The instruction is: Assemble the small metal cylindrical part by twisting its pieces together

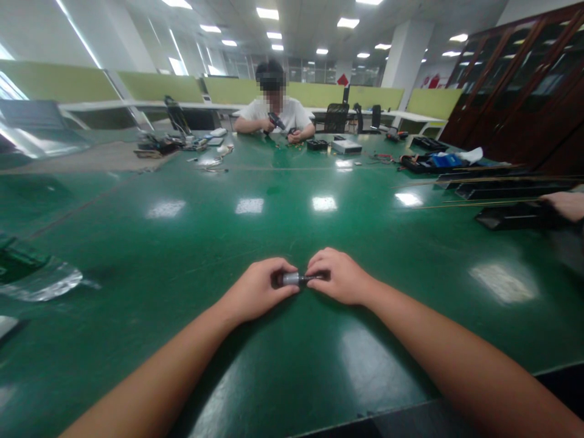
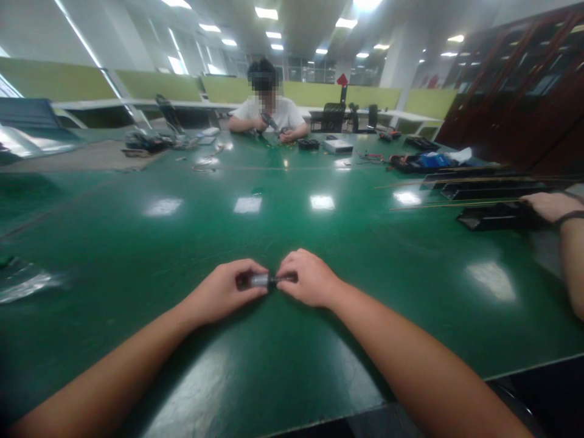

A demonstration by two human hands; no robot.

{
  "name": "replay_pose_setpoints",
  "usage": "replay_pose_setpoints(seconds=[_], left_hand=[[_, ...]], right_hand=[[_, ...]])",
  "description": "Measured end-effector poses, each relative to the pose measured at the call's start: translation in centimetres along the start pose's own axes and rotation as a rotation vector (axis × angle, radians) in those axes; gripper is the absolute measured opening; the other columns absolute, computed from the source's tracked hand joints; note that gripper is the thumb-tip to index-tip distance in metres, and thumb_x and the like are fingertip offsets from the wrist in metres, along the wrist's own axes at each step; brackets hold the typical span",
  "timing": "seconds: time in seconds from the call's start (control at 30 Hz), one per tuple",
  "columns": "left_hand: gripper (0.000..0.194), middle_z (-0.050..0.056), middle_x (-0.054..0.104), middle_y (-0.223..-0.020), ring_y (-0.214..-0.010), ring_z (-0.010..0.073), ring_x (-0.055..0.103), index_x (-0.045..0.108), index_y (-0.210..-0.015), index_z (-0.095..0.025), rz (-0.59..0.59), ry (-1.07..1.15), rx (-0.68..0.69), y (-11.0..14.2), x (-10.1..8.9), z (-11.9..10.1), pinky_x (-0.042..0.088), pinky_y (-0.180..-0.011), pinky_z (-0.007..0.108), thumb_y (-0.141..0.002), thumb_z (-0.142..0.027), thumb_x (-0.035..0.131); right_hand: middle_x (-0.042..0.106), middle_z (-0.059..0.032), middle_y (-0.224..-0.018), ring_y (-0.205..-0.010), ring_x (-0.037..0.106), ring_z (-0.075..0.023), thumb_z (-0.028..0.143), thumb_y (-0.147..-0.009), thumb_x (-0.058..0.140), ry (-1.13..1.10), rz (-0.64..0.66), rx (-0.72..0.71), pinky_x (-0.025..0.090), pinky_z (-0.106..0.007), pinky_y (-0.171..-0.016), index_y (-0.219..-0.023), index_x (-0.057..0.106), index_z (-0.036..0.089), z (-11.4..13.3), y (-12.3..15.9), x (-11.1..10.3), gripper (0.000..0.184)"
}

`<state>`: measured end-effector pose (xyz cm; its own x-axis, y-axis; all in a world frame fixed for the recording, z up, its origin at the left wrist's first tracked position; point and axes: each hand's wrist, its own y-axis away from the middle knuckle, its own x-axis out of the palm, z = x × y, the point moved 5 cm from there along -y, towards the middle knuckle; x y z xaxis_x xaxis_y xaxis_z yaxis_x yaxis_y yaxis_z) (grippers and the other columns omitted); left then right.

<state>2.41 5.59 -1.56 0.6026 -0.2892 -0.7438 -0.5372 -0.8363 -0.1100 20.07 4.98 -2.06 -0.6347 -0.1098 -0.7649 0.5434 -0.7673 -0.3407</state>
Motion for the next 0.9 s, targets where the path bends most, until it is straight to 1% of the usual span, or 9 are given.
replay_pose_setpoints(seconds=[0.9], left_hand=[[0.022,0.001,0.070,-0.086,-0.077,0.0182,0.063,0.070,-0.097,-0.019,0.012,-0.012,-0.013,-0.05,0.02,0.05,0.048,-0.070,0.028,-0.080,-0.035,0.071]], right_hand=[[0.072,-0.0054,-0.099,-0.095,0.061,-0.0190,0.022,-0.081,0.073,0.035,0.015,0.002,0.047,-0.034,-0.088,-0.089,0.075,0.019,-0.40,0.33,-0.64,0.009]])
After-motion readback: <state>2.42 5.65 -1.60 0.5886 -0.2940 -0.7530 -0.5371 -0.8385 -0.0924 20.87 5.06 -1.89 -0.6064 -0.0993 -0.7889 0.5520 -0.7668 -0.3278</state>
